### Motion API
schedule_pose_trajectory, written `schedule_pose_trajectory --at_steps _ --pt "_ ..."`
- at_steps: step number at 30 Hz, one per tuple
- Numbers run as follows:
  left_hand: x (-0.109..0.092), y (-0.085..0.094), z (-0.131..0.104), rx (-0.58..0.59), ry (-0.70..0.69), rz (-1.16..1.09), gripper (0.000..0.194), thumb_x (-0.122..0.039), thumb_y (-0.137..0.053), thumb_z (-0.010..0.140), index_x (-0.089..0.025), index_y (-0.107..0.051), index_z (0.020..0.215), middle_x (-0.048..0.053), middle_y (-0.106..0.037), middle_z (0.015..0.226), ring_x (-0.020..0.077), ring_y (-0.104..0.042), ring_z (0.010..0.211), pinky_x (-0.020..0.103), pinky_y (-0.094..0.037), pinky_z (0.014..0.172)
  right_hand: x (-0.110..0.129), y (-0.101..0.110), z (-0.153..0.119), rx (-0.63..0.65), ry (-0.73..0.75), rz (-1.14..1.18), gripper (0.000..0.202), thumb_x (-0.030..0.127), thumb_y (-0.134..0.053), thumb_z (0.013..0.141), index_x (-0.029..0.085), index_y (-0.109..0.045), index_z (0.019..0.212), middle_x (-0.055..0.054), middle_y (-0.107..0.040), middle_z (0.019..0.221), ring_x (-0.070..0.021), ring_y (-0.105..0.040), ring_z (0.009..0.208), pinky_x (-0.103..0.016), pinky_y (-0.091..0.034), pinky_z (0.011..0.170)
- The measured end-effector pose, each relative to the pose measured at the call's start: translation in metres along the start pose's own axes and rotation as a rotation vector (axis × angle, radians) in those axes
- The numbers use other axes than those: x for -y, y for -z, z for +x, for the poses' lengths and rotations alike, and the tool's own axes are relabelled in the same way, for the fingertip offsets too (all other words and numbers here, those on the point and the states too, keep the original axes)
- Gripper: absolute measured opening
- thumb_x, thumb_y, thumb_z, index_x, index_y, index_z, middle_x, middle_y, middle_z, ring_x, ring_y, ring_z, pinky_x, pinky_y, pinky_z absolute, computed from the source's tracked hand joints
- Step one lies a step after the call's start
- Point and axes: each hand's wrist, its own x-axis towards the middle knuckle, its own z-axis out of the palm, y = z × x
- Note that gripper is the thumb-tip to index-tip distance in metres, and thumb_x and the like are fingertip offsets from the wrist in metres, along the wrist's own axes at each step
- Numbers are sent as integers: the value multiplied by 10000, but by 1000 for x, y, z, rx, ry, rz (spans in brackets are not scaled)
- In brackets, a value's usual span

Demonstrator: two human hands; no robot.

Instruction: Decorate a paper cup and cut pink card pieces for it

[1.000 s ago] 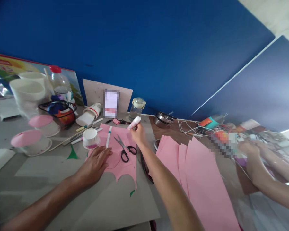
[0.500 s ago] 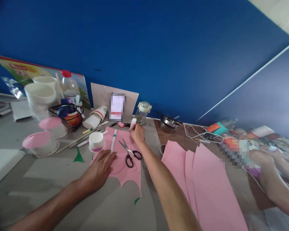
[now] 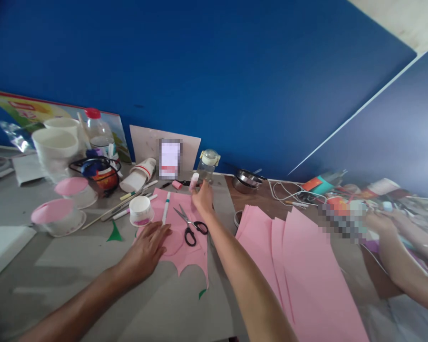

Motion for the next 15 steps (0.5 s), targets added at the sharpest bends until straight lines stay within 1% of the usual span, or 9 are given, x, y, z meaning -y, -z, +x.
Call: schedule_pose_trajectory --at_steps 2,3,5,7,9,12,15 --pt "1 -1 0 2 -6 -7 538 -67 -458 832 -143 -380 1359 121 -660 1183 310 -457 1209 551 -403 1009 -4 13 -20 -10 16 58 387 207 -486 867 119 -528 1242 -142 -654 1146 -227 -622 997 -352 -466 869" --pt "2 -1 0 1 -10 -9 537 -63 -457 830 -138 -382 1356 121 -662 1181 313 -455 1208 550 -404 1008 -6 20 -32 15 44 91 341 200 -465 875 143 -571 1195 -109 -677 1091 -206 -636 938 -334 -482 838" --pt "2 -2 0 -6 -14 -10 534 -61 -462 827 -131 -389 1351 123 -667 1171 315 -453 1205 545 -408 1005 -8 31 -58 97 132 150 236 195 -495 870 192 -667 1030 -48 -714 958 -178 -647 848 -298 -499 784" --pt "3 -2 0 -23 -15 -4 518 -74 -468 833 -134 -404 1343 132 -661 1170 315 -459 1202 541 -416 999 -6 37 -82 170 223 177 189 168 -544 852 217 -712 923 -29 -718 926 -174 -638 879 -293 -490 809" --pt "3 -2 1 -35 -14 2 506 -92 -470 841 -146 -416 1342 142 -642 1189 314 -472 1195 537 -427 991 -1 39 -99 210 289 181 162 152 -593 833 222 -736 865 -38 -706 895 -189 -612 906 -326 -462 874" --pt "3 0 1 -37 -8 20 501 -117 -477 847 -151 -420 1343 151 -619 1209 317 -482 1187 533 -438 982 10 38 -111 253 358 107 144 168 -627 829 223 -756 862 -70 -675 938 -221 -553 961 -371 -422 920" --pt "3 1 2 -44 -7 50 486 -147 -492 852 -132 -428 1334 171 -608 1213 330 -482 1182 541 -441 974 20 37 -113 323 416 -101 161 212 -622 845 219 -743 950 -86 -637 1007 -243 -504 1012 -377 -413 907"
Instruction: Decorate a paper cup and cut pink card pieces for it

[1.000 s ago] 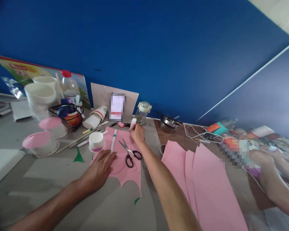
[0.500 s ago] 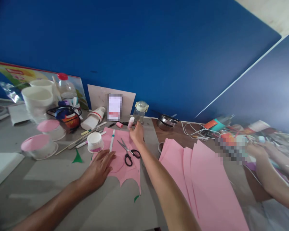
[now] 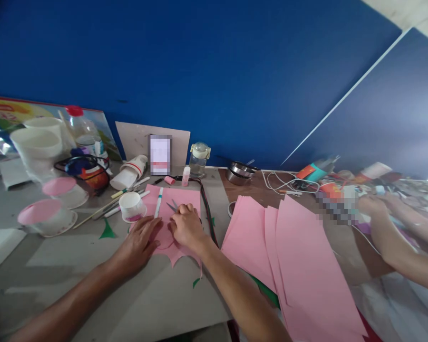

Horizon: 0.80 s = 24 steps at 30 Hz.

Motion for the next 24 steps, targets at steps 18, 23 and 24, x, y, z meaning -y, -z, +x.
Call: schedule_pose_trajectory --at_steps 18,23,24 --pt "1 2 1 29 -41 17 484 -171 -509 877 -130 -399 1347 168 -602 1227 341 -464 1187 540 -428 977 3 -7 -1 121 -24 -72 112 190 -603 832 183 -669 922 -96 -613 1059 -268 -470 1045 -387 -375 851" --pt "0 2 2 19 -17 -17 499 -176 -529 864 -134 -411 1347 172 -597 1227 334 -466 1193 517 -422 990 7 -6 1 101 -46 74 110 97 -594 789 175 -654 840 -89 -651 998 -255 -516 999 -376 -367 830" --pt "0 2 3 6 -5 -31 492 -177 -529 863 -130 -419 1340 176 -597 1222 333 -468 1193 511 -424 988 8 -4 1 85 -57 121 113 86 -599 785 177 -649 829 -79 -665 961 -245 -535 979 -377 -364 840"
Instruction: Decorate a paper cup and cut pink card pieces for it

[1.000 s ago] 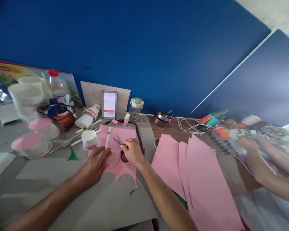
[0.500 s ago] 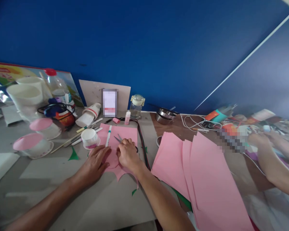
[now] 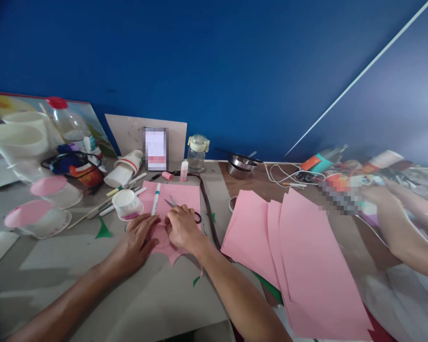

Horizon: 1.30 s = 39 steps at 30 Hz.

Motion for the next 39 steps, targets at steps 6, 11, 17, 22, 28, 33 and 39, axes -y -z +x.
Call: schedule_pose_trajectory --at_steps 6,11,17,22,28,33,39 --pt "-7 8 4 -126 129 -169 406 -198 -513 859 -151 -498 1261 161 -629 1148 299 -535 1114 460 -444 946 -5 10 1 -109 -44 290 104 137 -609 806 198 -612 890 -4 -664 846 -145 -588 789 -310 -418 814" --pt "-20 17 7 -110 456 -547 406 -281 -545 840 -148 -510 1222 80 -649 907 220 -612 838 369 -494 772 -7 13 -2 -202 -31 844 251 186 -626 745 192 -574 991 24 -556 788 -114 -523 708 -239 -432 687" --pt "-27 22 18 -133 674 -969 258 -375 -649 755 -164 -565 878 -3 -616 677 148 -572 595 259 -472 559 -4 21 -7 -74 -72 1099 352 375 -657 768 185 -581 1054 6 -552 824 -101 -485 660 -212 -391 583" --pt "-26 27 21 -181 749 -1050 335 -429 -693 712 -161 -565 865 -9 -624 640 159 -583 570 286 -499 555 -6 19 -8 100 -117 999 270 423 -671 749 169 -602 811 40 -514 652 -85 -417 549 -208 -326 509" --pt "-29 31 21 -163 718 -1003 296 -457 -649 750 -174 -578 797 10 -653 650 176 -613 608 309 -498 623 -1 12 -8 -31 -39 737 155 287 -573 782 178 -536 679 45 -493 622 -95 -419 570 -212 -339 545" --pt "-25 32 18 -153 693 -843 261 -432 -613 777 -180 -591 715 3 -628 629 156 -565 614 277 -442 612 4 12 -10 -225 25 500 145 196 -528 766 195 -469 633 43 -458 609 -107 -421 574 -214 -334 546" --pt "-23 28 16 -127 713 -855 250 -407 -615 780 -164 -606 722 -8 -597 625 138 -530 603 260 -415 593 3 6 -10 -312 64 408 182 164 -509 756 205 -428 598 34 -469 601 -113 -429 560 -216 -336 534"
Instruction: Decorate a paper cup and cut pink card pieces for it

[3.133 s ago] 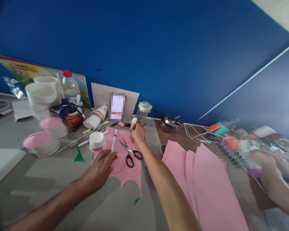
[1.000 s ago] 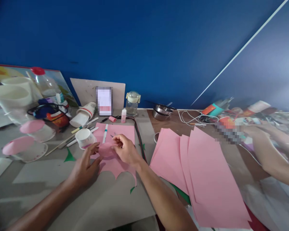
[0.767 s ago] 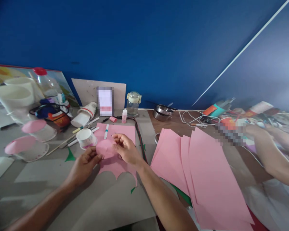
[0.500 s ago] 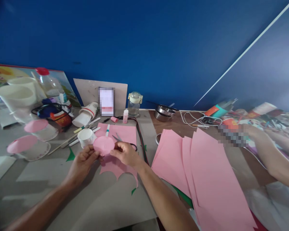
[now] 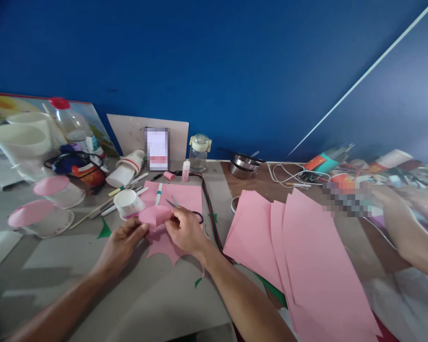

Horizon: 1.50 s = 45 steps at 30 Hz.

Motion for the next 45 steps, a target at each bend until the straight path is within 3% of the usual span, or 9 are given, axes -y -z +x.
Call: schedule_pose_trajectory --at_steps 5,11,18,25,31,36,45 --pt "-2 -3 -2 19 19 -21 257 -395 -627 772 -176 -565 652 -24 -572 548 125 -513 536 248 -407 548 3 -4 -2 3 5 15 144 162 -510 762 194 -498 623 4 -544 651 -127 -484 597 -234 -372 587" --pt "0 -5 -3 -32 11 -95 235 -386 -681 742 -177 -582 699 -35 -574 536 124 -528 503 243 -437 517 9 -9 -6 -18 -58 -2 147 144 -525 738 204 -481 610 23 -497 600 -124 -443 571 -245 -338 569" --pt "-8 -10 -8 -72 51 -232 302 -411 -732 688 -195 -528 745 -68 -556 540 111 -497 450 237 -442 449 8 -16 -9 -62 -30 51 175 166 -522 740 211 -453 585 12 -490 601 -133 -447 588 -256 -340 583" --pt "3 -8 -6 -107 43 -333 252 -348 -762 700 -158 -629 799 -15 -649 748 115 -568 719 219 -459 703 12 -14 -9 -3 -43 182 183 208 -534 764 203 -481 588 16 -484 619 -128 -448 595 -255 -350 588" --pt "8 -9 -5 -158 81 -429 243 -340 -775 697 -163 -620 756 -36 -615 699 94 -535 644 204 -432 648 13 -17 -10 49 -67 253 181 236 -588 774 199 -517 612 25 -485 623 -125 -438 615 -244 -352 586" --pt "5 -11 -6 -149 70 -492 253 -331 -799 665 -159 -636 754 -15 -648 730 116 -577 699 227 -459 709 11 -19 -10 60 -115 332 166 276 -615 782 192 -582 642 -3 -570 666 -148 -493 662 -258 -399 631" --pt "6 -13 -5 -138 87 -578 261 -277 -825 636 -154 -611 720 -32 -625 679 85 -541 629 201 -446 632 11 -18 -10 180 -152 543 191 352 -668 760 163 -666 782 -17 -626 762 -160 -545 712 -276 -444 696"
